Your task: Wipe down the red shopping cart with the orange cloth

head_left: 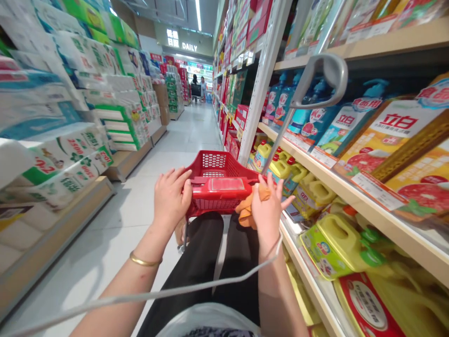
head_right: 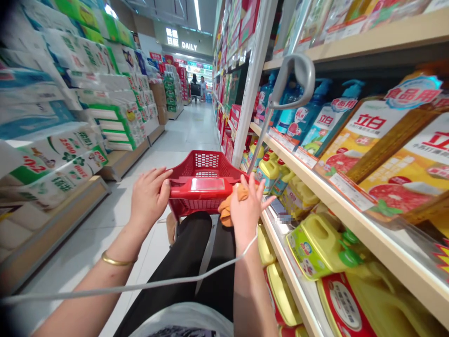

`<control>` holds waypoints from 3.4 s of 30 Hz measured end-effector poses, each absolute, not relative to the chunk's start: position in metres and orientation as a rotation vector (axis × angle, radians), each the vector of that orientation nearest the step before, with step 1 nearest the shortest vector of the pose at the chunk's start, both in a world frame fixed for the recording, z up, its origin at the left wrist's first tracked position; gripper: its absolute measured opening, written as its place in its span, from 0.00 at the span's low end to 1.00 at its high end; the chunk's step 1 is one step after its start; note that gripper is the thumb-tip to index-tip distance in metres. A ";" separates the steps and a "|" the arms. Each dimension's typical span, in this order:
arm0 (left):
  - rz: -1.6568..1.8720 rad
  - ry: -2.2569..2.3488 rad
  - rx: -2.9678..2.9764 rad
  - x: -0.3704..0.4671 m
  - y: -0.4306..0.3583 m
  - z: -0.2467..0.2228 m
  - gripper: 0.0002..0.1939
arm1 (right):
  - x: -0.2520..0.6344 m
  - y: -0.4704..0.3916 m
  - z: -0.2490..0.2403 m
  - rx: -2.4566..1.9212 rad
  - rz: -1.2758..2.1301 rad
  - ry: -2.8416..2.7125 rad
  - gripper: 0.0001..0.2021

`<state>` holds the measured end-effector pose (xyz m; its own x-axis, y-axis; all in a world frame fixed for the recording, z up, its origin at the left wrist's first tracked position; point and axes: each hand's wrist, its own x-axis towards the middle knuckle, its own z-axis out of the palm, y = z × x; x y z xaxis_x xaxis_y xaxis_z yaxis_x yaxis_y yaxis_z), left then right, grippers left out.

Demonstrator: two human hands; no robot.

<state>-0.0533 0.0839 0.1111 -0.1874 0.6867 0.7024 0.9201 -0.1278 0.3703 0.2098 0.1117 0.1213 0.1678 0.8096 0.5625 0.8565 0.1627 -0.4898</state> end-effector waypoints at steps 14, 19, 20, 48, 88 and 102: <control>-1.208 -1.841 -1.807 -0.058 0.083 0.109 0.23 | 0.157 0.088 0.122 -1.298 -0.025 -1.978 0.21; -1.288 -1.837 -1.758 -0.053 0.087 0.108 0.22 | 0.214 0.111 0.117 -1.611 -0.096 -1.636 0.22; -1.299 -1.843 -1.746 -0.053 0.088 0.108 0.22 | 0.211 0.110 0.118 -1.595 -0.098 -1.651 0.22; -1.225 -1.867 -1.793 -0.056 0.082 0.111 0.23 | 0.133 0.085 0.135 -1.164 -0.013 -2.092 0.23; -1.258 -1.866 -1.767 -0.052 0.085 0.110 0.23 | 0.210 0.116 0.123 -1.638 -0.116 -1.613 0.23; -1.193 -1.886 -1.814 -0.056 0.081 0.114 0.23 | 0.153 0.097 0.122 -1.305 -0.057 -1.895 0.20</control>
<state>-0.0562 0.0806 0.1139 -0.1831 0.7042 0.6860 0.9217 -0.1198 0.3689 0.1532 0.0965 0.1218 -0.1313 0.7601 0.6365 0.7968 0.4629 -0.3884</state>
